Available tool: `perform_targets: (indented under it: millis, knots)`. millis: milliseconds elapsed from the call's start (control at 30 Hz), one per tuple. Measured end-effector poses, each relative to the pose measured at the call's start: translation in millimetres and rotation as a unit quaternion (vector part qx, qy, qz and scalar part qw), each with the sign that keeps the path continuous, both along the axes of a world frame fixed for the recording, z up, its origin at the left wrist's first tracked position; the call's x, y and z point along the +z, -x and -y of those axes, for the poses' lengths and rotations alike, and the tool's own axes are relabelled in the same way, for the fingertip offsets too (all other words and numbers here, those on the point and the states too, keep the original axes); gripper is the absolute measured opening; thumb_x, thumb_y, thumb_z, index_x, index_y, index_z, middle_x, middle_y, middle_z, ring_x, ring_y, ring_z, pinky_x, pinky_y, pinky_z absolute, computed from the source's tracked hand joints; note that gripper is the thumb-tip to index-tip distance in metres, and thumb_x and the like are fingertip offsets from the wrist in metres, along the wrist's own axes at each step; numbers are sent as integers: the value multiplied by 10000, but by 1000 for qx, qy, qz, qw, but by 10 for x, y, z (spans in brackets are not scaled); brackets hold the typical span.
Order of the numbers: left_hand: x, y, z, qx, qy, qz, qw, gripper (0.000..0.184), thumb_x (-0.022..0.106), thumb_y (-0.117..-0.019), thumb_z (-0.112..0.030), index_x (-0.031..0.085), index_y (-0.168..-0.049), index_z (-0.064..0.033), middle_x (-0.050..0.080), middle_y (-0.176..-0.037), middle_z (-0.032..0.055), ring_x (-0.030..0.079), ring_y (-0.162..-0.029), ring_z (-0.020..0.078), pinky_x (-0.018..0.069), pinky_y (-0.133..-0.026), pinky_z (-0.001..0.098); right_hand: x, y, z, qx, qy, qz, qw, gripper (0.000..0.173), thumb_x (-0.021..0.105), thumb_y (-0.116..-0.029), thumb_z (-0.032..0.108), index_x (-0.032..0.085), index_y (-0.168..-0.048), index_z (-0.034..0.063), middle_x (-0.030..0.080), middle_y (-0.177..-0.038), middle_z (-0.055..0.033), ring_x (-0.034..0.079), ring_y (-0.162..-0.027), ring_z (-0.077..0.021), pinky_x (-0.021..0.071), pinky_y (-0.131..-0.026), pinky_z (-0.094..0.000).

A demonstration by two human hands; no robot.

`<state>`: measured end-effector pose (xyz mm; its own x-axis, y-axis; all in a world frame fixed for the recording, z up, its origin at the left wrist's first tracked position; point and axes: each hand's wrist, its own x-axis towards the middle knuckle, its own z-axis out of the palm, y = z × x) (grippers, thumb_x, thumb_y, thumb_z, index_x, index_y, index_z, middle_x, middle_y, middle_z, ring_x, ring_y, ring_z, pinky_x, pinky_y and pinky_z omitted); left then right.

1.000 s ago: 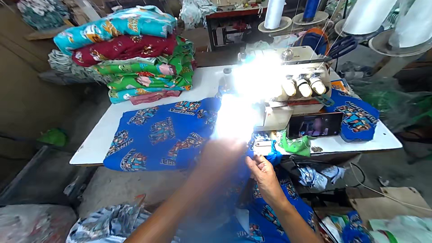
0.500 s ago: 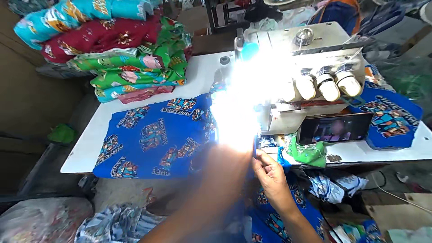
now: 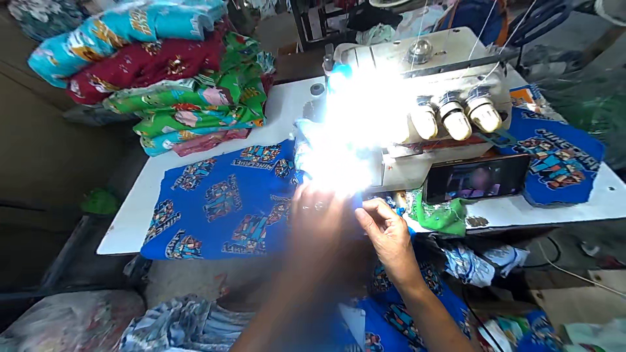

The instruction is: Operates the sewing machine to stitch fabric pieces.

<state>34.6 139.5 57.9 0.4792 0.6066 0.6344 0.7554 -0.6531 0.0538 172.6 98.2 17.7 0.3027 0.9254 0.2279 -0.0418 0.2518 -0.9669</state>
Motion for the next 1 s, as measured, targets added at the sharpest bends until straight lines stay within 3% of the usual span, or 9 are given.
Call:
perform_targets:
  millis: [100,200,333,467,633,700,767,900,1000]
  knots:
    - [-46,99,-113,-37,-9,32,999,285,683,-922,-59,746,-1200,-73,665,-1314,150,573,-1310,347,355,-1181,540,-6,-12,12,2,12,2,1000,144,641,-976,90,702,-1057,-12,715,-954,-42,678,-867,-27,560,-806,-164]
    - [18,134,-143,-100,-19,82,991,152,664,-963,-92,778,-1063,-87,713,-1209,121,631,-1226,282,388,-1169,480,21,-14,32,10,15,-17,1000,135,636,-978,66,688,-1066,-22,718,-939,-39,682,-844,-18,566,-797,-161]
    - [73,124,-154,-162,8,79,984,126,638,-985,-111,749,-1034,-79,739,-1194,88,667,-1195,219,391,-1163,465,54,-3,56,16,12,-37,999,124,621,-982,44,675,-1067,-28,717,-931,-35,682,-826,-10,571,-779,-153]
    - [99,74,-83,-147,-4,67,987,129,649,-983,-115,777,-995,-102,772,-1112,51,717,-1089,176,457,-1102,422,64,7,78,16,5,-45,999,123,609,-982,27,672,-1070,-32,719,-939,-37,685,-841,-13,573,-793,-158]
    - [124,16,10,-118,9,49,992,161,640,-980,-110,799,-1005,-102,768,-1152,36,717,-1104,167,485,-1081,389,88,20,69,10,11,-40,999,144,603,-984,22,675,-1099,-27,722,-944,-27,680,-834,-6,566,-785,-155]
    - [106,0,-40,-108,17,47,993,160,643,-966,-89,798,-1004,-89,761,-1168,57,724,-994,190,540,-902,338,119,23,32,4,10,-32,999,152,596,-991,32,679,-1113,-8,716,-917,-10,669,-785,-3,563,-739,-156]
    - [80,-13,-103,-103,26,51,993,161,647,-961,-75,790,-1034,-74,749,-1190,83,726,-994,218,557,-856,341,129,21,-15,-3,14,-29,999,160,598,-991,40,676,-1124,0,709,-922,-5,667,-771,-10,568,-723,-170]
    - [-24,-4,-129,-111,44,81,990,285,660,-940,-28,686,-1221,15,649,-1326,204,646,-1224,305,521,-1033,387,116,-11,-37,0,23,-60,998,159,639,-966,37,694,-1114,19,722,-938,-16,686,-771,-60,592,-738,-218]
    - [-53,8,-118,-97,42,81,991,360,670,-909,9,667,-1265,57,609,-1364,247,631,-1240,329,515,-1042,381,101,-34,-22,10,30,-92,995,183,658,-940,-2,698,-1119,4,724,-923,-40,694,-741,-86,604,-716,-233]
